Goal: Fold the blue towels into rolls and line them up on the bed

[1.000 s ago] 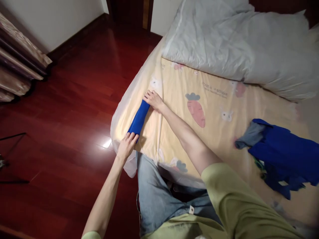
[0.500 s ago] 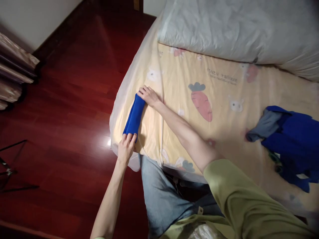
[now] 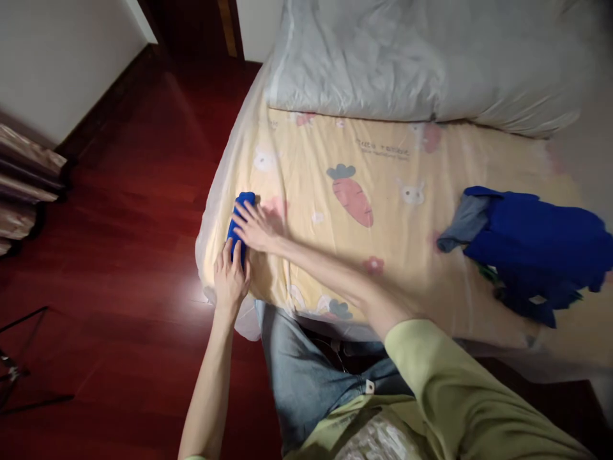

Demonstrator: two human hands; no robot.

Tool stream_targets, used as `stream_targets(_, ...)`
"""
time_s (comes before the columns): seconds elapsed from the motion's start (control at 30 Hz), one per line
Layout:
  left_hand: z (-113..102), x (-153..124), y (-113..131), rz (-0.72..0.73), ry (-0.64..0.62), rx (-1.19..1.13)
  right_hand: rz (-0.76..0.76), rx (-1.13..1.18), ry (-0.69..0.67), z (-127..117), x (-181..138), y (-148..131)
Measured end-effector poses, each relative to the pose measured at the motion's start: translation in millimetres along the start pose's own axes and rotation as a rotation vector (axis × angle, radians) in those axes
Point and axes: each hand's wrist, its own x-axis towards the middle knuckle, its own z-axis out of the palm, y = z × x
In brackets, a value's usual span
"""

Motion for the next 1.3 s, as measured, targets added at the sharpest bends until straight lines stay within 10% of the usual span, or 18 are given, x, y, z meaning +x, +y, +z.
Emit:
stream_targets(0.2, 46.8, 11.7, -9.9, -0.102, -0.001, -0.049, 0.089, 0.149, -0.093, 20.0, -14.7, -35.6)
stream_targets(0.43, 26.0, 6.2, 7.2, -0.034, 0.055, -0.025, -0.025, 0.282, 0.04, -22.0, -56.0, 1.6)
stream_targets(0.57, 27.6, -56.3, 53.4, 0.092, 0.029, -0.133, 0.062, 0.492, 0.247, -48.4, -201.0, 55.5)
stream_targets(0.77, 60.0, -202.1, 149.2, 0.325, -0.619, -0.313, 1.118, 0.575, 0.519, -89.0, -466.5, 151.2)
stream_targets(0.9, 73.0, -224.1, 185.6, 0.329, -0.649, -0.373, 1.32, 0.407, 0.647, -144.8, -556.7, 204.0)
stream_targets(1.07, 73.4, -210.9, 189.3, 0.205, -0.514, -0.447, 1.221, 0.012, 0.585, -209.1, -561.6, 267.0)
stream_targets(1.3, 54.4, -228.7, 186.2, 0.134, -0.44, -0.383, 1.105, -0.332, 0.053, -265.5, -526.7, 340.3)
